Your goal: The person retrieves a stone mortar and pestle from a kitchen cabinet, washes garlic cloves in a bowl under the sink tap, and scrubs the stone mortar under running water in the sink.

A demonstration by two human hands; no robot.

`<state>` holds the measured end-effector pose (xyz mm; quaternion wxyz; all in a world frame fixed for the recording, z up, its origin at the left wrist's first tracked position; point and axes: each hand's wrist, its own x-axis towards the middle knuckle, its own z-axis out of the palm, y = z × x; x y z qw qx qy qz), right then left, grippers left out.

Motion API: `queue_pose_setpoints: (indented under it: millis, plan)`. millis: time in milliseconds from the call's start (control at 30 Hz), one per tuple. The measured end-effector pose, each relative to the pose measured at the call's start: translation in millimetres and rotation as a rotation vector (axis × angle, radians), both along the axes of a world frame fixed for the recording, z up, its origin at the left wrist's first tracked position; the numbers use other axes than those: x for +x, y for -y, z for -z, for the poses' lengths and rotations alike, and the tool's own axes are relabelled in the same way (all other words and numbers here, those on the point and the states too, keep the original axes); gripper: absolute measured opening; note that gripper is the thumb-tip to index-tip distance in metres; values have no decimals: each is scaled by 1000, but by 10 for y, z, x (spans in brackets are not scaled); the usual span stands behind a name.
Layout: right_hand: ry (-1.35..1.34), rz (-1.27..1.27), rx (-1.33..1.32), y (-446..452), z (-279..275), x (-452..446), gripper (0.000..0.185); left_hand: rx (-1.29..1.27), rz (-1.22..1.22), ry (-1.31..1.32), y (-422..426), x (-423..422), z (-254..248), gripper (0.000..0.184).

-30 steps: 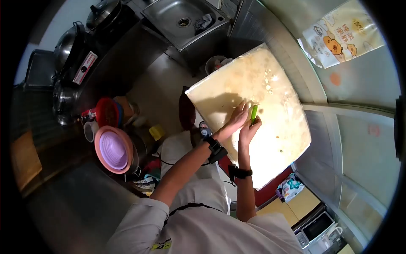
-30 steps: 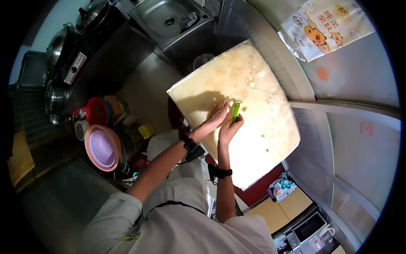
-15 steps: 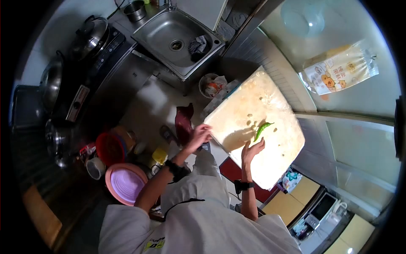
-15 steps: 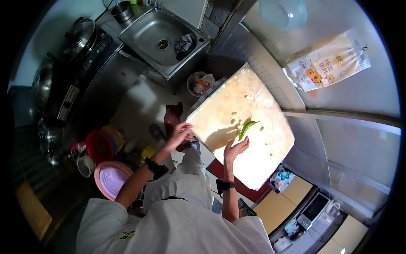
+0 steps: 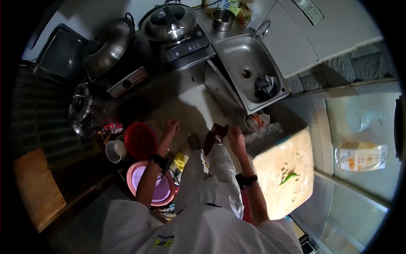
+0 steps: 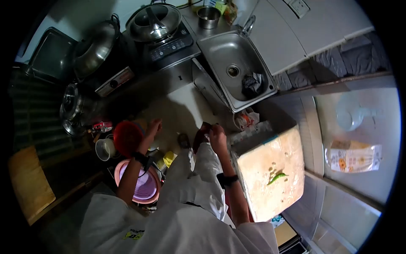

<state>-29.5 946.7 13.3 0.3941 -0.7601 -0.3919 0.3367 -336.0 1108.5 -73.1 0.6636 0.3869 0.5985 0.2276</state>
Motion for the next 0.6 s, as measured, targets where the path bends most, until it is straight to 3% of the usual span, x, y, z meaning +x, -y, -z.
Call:
queue_pose_setpoints:
  millis: [67,167,200,267,300,400,433,467,533,600]
  plan:
    - [-110,-14,-14,-560,52,-82,27,-13,-25,31,-161,-39,-31,31]
    - [204,-177,124,-1226,485,-33,27,-35,-62,58,-336,-55,55,30]
    - [198,-190,126,-1351,696,-9,27,-91,-119,94,-358,-95,274,27]
    - [136,-234,-186,-1825,1102,65,23,-324,-451,308,-572,-213,1013,24]
    - [130,-202,-94,-1937,1219,62,21,-463,-680,451,-716,-240,1478,22]
    - [61,-103,-174,-2304,1863,203,21,-174,-318,308,-1018,387,717,19]
    - [83,-45,-195,-2355,1977,249,21,-199,-362,186,-1152,693,308,20]
    - [78,-44,-198,-2375,1968,237,21,-201,-361,180,-1226,867,294,20]
    - [124,270,-184,-2412,1950,194,22,-207,-331,124,-1337,1114,489,24]
    - [33,280,-344,-2465,2213,445,28,-280,-401,24,-1470,1297,951,15]
